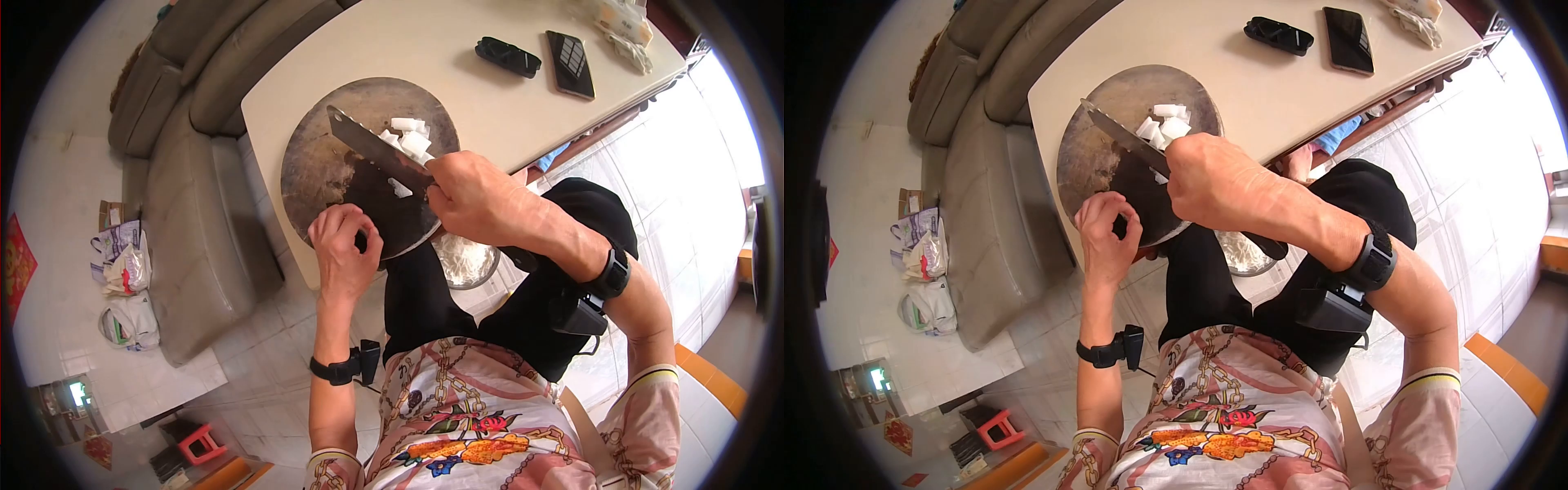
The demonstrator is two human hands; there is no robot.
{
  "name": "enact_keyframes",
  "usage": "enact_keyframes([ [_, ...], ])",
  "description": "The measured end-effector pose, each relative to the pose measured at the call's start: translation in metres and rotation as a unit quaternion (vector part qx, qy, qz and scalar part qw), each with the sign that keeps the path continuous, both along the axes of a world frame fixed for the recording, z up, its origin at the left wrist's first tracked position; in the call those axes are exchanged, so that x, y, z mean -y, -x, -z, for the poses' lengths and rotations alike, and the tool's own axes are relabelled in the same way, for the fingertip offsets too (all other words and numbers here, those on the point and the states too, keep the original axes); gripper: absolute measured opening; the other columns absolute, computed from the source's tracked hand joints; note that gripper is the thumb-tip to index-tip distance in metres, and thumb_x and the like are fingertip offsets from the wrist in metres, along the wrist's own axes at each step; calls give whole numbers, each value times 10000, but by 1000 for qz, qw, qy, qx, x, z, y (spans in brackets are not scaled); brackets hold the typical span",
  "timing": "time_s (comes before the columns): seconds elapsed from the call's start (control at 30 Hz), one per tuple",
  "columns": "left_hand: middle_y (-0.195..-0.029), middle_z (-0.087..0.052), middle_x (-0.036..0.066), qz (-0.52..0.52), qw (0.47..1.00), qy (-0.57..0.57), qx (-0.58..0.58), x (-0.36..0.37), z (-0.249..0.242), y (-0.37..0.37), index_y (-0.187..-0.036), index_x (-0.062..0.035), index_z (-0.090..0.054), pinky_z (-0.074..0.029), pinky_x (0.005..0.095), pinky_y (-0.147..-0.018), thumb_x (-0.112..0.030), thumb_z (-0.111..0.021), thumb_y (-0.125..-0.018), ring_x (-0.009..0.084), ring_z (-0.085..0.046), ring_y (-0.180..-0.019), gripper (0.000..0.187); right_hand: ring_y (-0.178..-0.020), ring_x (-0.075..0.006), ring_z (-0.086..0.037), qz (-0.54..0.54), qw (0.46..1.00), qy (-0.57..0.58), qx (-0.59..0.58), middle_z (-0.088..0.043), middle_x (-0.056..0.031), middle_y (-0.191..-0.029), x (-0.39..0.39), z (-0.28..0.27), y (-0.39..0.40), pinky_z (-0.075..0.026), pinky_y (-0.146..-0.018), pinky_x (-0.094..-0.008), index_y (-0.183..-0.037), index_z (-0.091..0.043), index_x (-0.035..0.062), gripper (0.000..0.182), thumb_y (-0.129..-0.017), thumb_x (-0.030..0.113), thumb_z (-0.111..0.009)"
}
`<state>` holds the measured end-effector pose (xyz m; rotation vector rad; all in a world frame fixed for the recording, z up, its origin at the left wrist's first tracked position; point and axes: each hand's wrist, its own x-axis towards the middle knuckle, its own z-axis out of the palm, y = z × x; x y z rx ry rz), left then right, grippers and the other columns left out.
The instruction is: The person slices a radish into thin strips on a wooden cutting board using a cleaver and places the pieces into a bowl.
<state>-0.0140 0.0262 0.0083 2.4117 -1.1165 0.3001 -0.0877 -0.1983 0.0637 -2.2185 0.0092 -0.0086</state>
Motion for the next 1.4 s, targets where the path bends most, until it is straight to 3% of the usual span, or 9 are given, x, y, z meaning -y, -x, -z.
enact_keyframes([
  [0.2,-973,-634,66,2,995,83,-57,8,-8,-3,-894,-65,-660,-402,406,-873,-54,-729,-693,285,-583,-953,213,-706,-453,-579,8,1000,13,19,-555,-292,-690,10,-9,0,-459,-648,-479,-801,-561,-109,171,-795,52,-504],
  [0.3,-961,-652,69,27,998,63,-2,23,-2,-13,-922,-59,-665,-403,399,-885,-77,-742,-707,288,-595,-946,229,-710,-454,-578,27,999,-5,45,-555,-290,-689,11,-2,-2,-456,-644,-478,-797,-561,-108,170,-801,54,-508],
  [0.43,-939,-662,68,59,994,86,-22,45,-4,-24,-938,-68,-663,-408,389,-887,-82,-734,-707,273,-605,-934,241,-719,-461,-573,48,996,-13,70,-557,-288,-689,9,2,-1,-452,-636,-478,-791,-558,-104,174,-812,64,-519],
  [0.5,-951,-673,101,134,988,69,-22,52,-6,-29,-936,-59,-665,-481,406,-832,-35,-723,-692,296,-632,-905,253,-724,-464,-569,26,999,19,22,-557,-292,-696,11,-1,-2,-449,-634,-482,-794,-562,-103,191,-827,82,-525],
  [0.6,-900,-665,94,143,987,74,-21,55,0,-33,-892,-49,-644,-480,413,-791,-35,-709,-684,299,-627,-862,218,-723,-467,-565,18,999,18,29,-551,-295,-692,11,-2,-2,-446,-630,-488,-779,-555,-103,211,-837,98,-532],
  [0.7,-893,-631,16,116,992,43,-32,55,5,-31,-889,-111,-623,-408,375,-835,-89,-696,-710,242,-590,-886,195,-721,-471,-561,18,1000,19,10,-543,-299,-688,9,-2,-3,-443,-627,-493,-764,-548,-106,224,-838,105,-536],
  [1.0,-919,-588,46,36,997,0,61,30,5,-16,-903,-106,-613,-380,411,-848,-158,-699,-727,253,-576,-911,202,-677,-459,-569,6,1000,12,27,-541,-281,-661,5,-4,-1,-458,-627,-479,-766,-569,-89,159,-805,58,-522],
  [1.13,-947,-604,46,17,998,15,51,20,8,-7,-929,-85,-633,-390,405,-845,-150,-714,-739,252,-581,-917,216,-644,-453,-575,-16,999,16,44,-546,-265,-633,-2,-2,3,-472,-615,-478,-763,-570,-75,126,-791,45,-540],
  [1.4,-919,-624,80,44,994,70,65,19,18,1,-881,-23,-661,-427,399,-829,-43,-692,-760,269,-593,-890,127,-532,-394,-590,-89,979,156,99,-545,-204,-545,-18,11,13,-466,-498,-461,-716,-508,-34,100,-727,19,-592],
])
